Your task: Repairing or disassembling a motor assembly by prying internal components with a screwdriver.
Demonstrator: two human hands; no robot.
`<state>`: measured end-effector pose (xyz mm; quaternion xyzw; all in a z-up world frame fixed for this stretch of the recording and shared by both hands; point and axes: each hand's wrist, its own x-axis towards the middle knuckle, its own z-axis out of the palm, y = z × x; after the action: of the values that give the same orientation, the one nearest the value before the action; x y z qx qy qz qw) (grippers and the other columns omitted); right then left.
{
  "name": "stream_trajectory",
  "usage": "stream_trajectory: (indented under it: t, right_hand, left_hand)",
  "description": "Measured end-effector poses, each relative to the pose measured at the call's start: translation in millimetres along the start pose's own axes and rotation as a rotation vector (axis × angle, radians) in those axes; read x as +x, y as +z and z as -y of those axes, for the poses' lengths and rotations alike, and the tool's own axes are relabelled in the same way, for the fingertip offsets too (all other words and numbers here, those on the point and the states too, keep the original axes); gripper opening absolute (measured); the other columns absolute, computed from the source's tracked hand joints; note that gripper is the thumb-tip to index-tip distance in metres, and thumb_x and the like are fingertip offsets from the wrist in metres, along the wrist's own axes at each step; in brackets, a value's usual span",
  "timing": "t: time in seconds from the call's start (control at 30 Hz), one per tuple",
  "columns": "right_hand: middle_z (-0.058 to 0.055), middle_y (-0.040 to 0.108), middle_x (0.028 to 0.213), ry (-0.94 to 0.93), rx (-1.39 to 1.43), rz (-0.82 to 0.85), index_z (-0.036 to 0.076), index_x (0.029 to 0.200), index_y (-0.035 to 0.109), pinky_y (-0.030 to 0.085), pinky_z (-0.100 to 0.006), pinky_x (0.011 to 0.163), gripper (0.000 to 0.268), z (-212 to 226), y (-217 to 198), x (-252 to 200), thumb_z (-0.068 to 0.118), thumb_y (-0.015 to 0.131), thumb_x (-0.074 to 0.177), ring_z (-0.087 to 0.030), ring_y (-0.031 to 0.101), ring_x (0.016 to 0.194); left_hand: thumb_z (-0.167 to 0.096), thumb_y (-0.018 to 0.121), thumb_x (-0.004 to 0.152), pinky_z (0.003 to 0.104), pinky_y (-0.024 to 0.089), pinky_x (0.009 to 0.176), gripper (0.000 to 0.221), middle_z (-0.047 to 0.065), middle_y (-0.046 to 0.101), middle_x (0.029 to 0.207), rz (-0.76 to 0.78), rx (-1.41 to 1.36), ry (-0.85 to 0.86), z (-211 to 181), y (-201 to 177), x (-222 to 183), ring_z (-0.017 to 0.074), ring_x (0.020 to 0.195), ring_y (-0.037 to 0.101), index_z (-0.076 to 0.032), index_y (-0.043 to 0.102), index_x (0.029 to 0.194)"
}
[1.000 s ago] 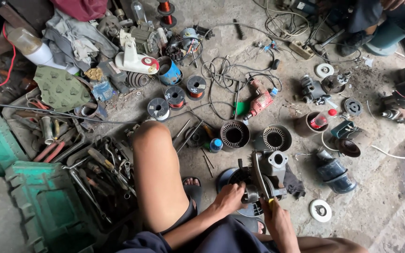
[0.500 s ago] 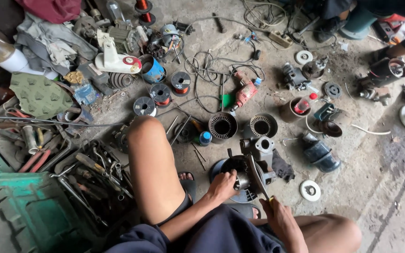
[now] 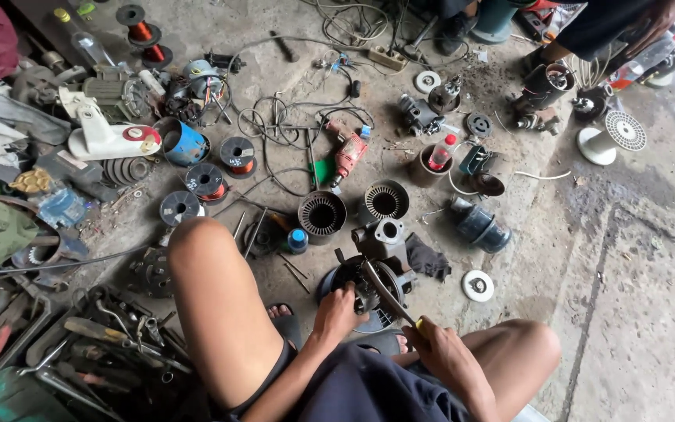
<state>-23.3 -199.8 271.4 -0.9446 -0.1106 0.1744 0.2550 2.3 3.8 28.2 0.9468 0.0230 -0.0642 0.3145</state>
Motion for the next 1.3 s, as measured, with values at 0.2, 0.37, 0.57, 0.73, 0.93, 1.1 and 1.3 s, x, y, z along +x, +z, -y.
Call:
stream_trajectory:
  t: [0.2, 0.37, 0.57, 0.73, 0.93, 1.1, 1.3]
  right_hand:
    - [-0.008, 0.068, 0.054, 0.007, 0.033, -0.020, 0.009, 0.076, 0.059, 0.051, -0.038, 0.049, 0.034, -8, 14, 13, 0.035, 0.067, 0.096, -0.022, 0.061, 0.042]
    - [-0.008, 0.068, 0.055, 0.012, 0.047, -0.020, 0.008, 0.076, 0.059, 0.050, -0.037, 0.048, 0.034, -16, 19, 18, 0.035, 0.068, 0.095, -0.020, 0.061, 0.042]
    - [-0.008, 0.071, 0.057, 0.037, 0.079, -0.011, 0.008, 0.077, 0.059, 0.049, -0.038, 0.049, 0.035, -16, 19, 22, 0.036, 0.068, 0.095, -0.020, 0.062, 0.042]
    - [-0.006, 0.069, 0.056, 0.072, 0.107, 0.017, 0.008, 0.076, 0.059, 0.049, -0.036, 0.049, 0.037, -15, 14, 21, 0.038, 0.067, 0.096, -0.017, 0.057, 0.043]
    - [-0.007, 0.067, 0.057, 0.070, 0.144, 0.030, 0.007, 0.076, 0.059, 0.049, -0.036, 0.049, 0.038, -18, 15, 22, 0.038, 0.067, 0.097, -0.018, 0.056, 0.044]
    - [-0.007, 0.068, 0.059, 0.107, 0.137, 0.050, 0.008, 0.079, 0.060, 0.050, -0.037, 0.052, 0.036, -23, 16, 22, 0.038, 0.067, 0.097, -0.020, 0.058, 0.047]
    - [-0.006, 0.069, 0.057, 0.116, 0.138, 0.036, 0.008, 0.077, 0.063, 0.051, -0.035, 0.050, 0.034, -16, 11, 19, 0.035, 0.066, 0.097, -0.018, 0.058, 0.045]
  left_hand:
    - [-0.063, 0.075, 0.079, 0.041, 0.057, 0.059, 0.074, 0.018, 0.068, 0.081, 0.022, 0.025, 0.080, -29, -64, -14, 0.0305, 0.064, 0.067, 0.000, 0.059, 0.116]
    - [-0.077, 0.061, 0.080, 0.041, 0.058, 0.060, 0.097, 0.021, 0.072, 0.078, -0.024, -0.075, 0.142, -38, -75, -11, 0.0318, 0.065, 0.069, 0.007, 0.056, 0.128]
    - [-0.076, 0.060, 0.080, 0.048, 0.059, 0.075, 0.101, 0.028, 0.070, 0.101, 0.088, -0.122, 0.084, -32, -69, -6, 0.0381, 0.088, 0.069, 0.005, 0.050, 0.140]
    - [-0.073, 0.070, 0.078, 0.053, 0.055, 0.093, 0.110, 0.026, 0.063, 0.129, 0.200, -0.160, 0.062, -23, -84, -10, 0.0431, 0.115, 0.065, 0.000, 0.035, 0.151]
    - [-0.049, 0.080, 0.085, 0.045, 0.057, 0.076, 0.069, 0.016, 0.070, 0.104, 0.276, 0.017, -0.004, -1, -104, -22, 0.0323, 0.088, 0.070, -0.012, 0.050, 0.136]
    - [-0.040, 0.079, 0.085, 0.042, 0.058, 0.074, 0.041, 0.011, 0.072, 0.098, 0.237, -0.082, -0.056, -23, -143, -37, 0.0281, 0.084, 0.071, -0.020, 0.065, 0.118]
    - [-0.046, 0.079, 0.084, 0.035, 0.059, 0.071, 0.049, 0.002, 0.081, 0.107, 0.324, -0.303, -0.028, -22, -168, -29, 0.0177, 0.073, 0.074, -0.012, 0.071, 0.118]
